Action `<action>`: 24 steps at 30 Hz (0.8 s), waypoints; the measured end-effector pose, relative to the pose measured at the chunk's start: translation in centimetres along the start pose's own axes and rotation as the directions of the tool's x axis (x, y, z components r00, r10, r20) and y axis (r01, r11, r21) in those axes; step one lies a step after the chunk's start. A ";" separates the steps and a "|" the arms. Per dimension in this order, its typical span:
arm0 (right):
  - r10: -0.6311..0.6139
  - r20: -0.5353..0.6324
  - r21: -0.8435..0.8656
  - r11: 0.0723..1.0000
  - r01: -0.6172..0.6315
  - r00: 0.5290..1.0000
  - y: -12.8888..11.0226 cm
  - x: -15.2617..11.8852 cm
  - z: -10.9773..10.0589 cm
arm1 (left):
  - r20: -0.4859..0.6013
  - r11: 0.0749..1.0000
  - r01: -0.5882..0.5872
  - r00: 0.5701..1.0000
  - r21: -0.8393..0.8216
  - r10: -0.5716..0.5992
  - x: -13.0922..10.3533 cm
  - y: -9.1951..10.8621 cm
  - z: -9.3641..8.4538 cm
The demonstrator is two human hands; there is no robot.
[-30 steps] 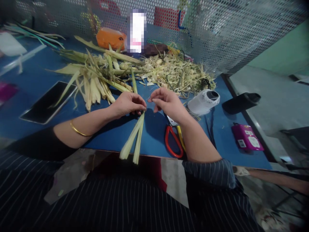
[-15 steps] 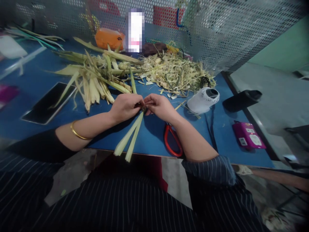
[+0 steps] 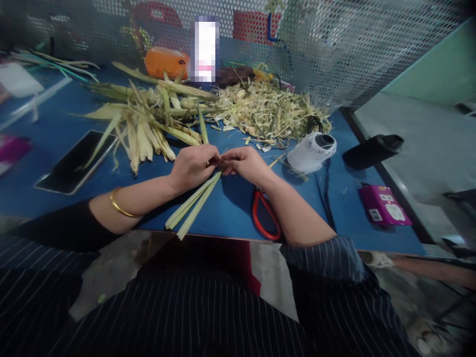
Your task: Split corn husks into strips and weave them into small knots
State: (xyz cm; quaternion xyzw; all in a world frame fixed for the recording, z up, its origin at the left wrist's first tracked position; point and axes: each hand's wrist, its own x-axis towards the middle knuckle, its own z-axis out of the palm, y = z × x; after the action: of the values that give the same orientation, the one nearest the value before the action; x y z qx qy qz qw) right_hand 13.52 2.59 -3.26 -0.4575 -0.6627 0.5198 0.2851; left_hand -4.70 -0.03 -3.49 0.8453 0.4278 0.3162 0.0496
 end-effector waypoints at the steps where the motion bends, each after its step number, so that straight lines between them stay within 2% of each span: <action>1: 0.008 0.002 0.013 1.000 -0.008 1.000 -0.1 0.0 0.0 | 0.003 1.000 0.002 1.000 0.001 -0.002 0.0 0.0 0.0; 8: -0.049 -0.025 -0.076 0.996 0.047 0.999 0.4 0.1 0.0 | -0.007 1.000 0.000 1.000 -0.015 0.000 0.1 0.2 -0.1; 15: -0.063 -0.036 -0.147 0.987 0.057 0.997 0.7 0.3 0.0 | -0.104 0.999 -0.048 0.994 -0.014 0.047 0.1 0.0 0.3; 20: -0.020 -0.063 -0.081 0.997 0.015 0.998 0.1 0.2 0.3 | -0.135 0.998 -0.048 0.990 -0.032 0.043 0.1 -0.2 0.4; 24: -0.058 -0.033 -0.042 0.998 0.056 0.998 0.1 0.1 0.3 | -0.136 0.998 -0.037 0.990 -0.044 0.031 0.1 -0.3 0.5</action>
State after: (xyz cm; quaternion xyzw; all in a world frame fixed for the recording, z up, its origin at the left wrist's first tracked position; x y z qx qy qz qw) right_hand 13.22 2.54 -3.47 -0.4532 -0.6809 0.4899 0.3018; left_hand -4.54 0.34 -3.92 0.8276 0.4084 0.3835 0.0348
